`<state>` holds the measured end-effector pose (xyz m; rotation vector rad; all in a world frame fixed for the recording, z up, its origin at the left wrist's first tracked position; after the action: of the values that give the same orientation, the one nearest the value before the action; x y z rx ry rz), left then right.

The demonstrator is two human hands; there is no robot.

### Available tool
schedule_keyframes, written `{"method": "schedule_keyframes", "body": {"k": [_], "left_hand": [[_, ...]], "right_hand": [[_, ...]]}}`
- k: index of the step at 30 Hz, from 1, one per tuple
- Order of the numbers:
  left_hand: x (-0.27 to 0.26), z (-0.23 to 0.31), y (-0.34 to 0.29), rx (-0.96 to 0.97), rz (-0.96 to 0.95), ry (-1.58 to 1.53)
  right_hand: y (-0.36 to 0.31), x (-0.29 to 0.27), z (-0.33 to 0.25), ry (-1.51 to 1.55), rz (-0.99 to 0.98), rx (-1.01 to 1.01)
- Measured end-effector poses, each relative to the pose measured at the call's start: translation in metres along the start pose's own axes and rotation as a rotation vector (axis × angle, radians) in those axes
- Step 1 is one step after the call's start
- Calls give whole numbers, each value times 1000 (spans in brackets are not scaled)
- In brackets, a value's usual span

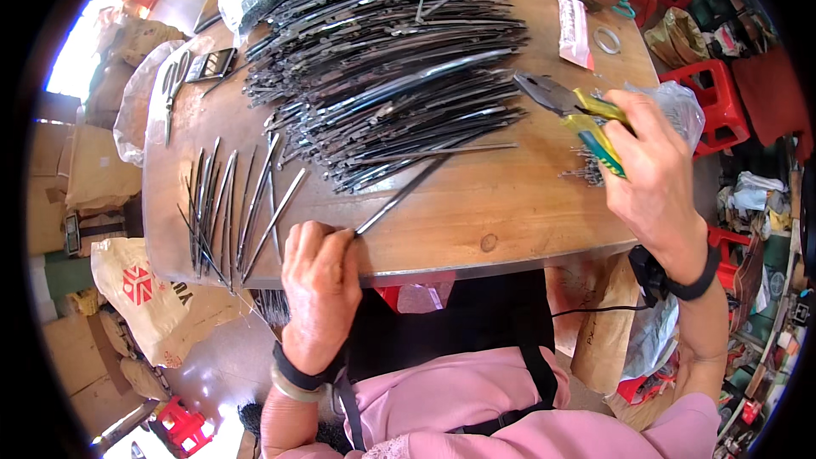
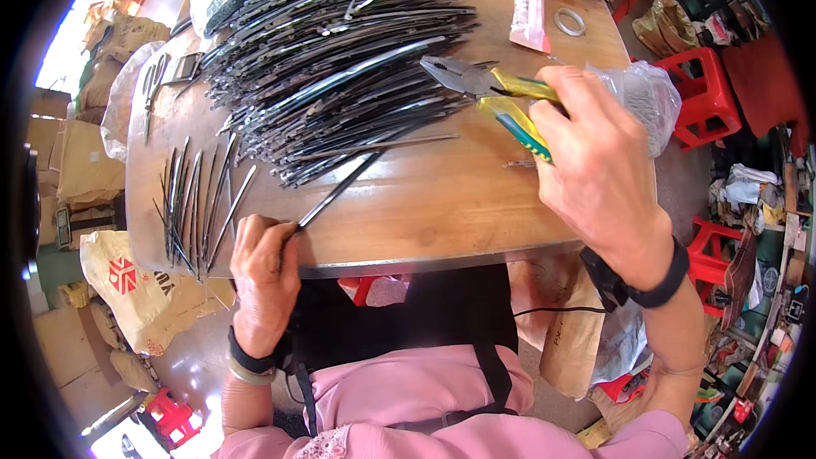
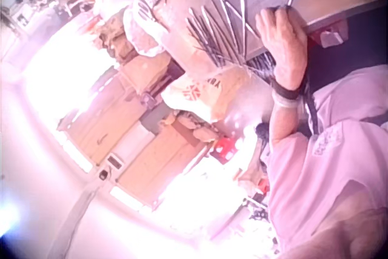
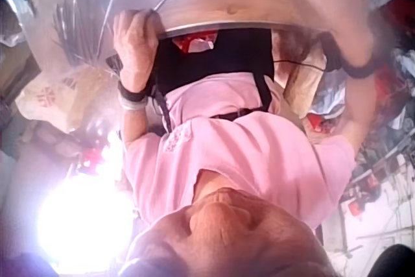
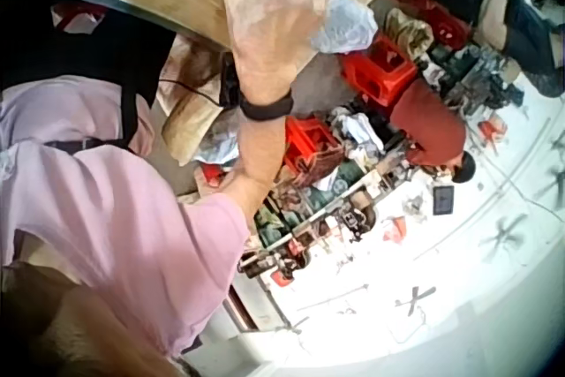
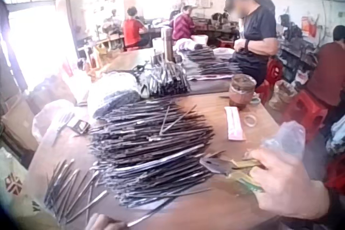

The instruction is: The person gathers thin metal wires from a table, bundles them, places the bundle into a large sack, and then uses pliers to cut or crimp individual wires.

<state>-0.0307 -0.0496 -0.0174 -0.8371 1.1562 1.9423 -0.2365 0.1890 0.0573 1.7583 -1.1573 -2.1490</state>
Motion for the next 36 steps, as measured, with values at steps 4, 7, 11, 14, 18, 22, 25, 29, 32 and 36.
{"method": "schedule_keyframes", "body": {"k": [4, 7, 11, 14, 18, 22, 25, 29, 32, 36], "left_hand": [[-7, -2, 4, 39, 11, 17], [-22, -10, 0, 20, 54, 8], [-13, -9, -3, -161, 94, -216], [-10, -20, -28, -625, 20, -627], [-22, -3, -62, -1307, -131, -1190], [-41, 21, -65, -1484, -121, -1506], [-34, 40, -47, -1382, -123, -1761], [-1, 65, -36, -1374, -364, -1748], [3, 61, -44, -1262, -372, -1530], [5, 54, -55, -1191, -357, -1287]], "right_hand": [[0, -31, -9, -146, -34, -34], [3, -75, -20, -128, 94, 39], [-43, -98, -18, 381, 412, 655], [-86, -75, -4, 254, 237, 739], [-157, -49, 19, 696, 216, 1358], [-186, -19, -4, 1718, 600, 1833], [-174, -8, -30, 2084, 587, 1728], [-142, -1, -53, 2002, 398, 1557], [-133, -14, -46, 1617, 285, 1480], [-118, -21, -32, 1331, 268, 1266]]}}
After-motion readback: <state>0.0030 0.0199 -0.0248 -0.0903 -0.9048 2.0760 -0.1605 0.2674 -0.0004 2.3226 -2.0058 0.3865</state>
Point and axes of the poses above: each hand's wrist, its own y-axis towards the middle knuckle, its own x-axis out of the palm, z = x × y, the point moved 4 cm from there along y, towards the middle knuckle, and after that the axes turned 15 degrees about z, right-handed, at the moved point
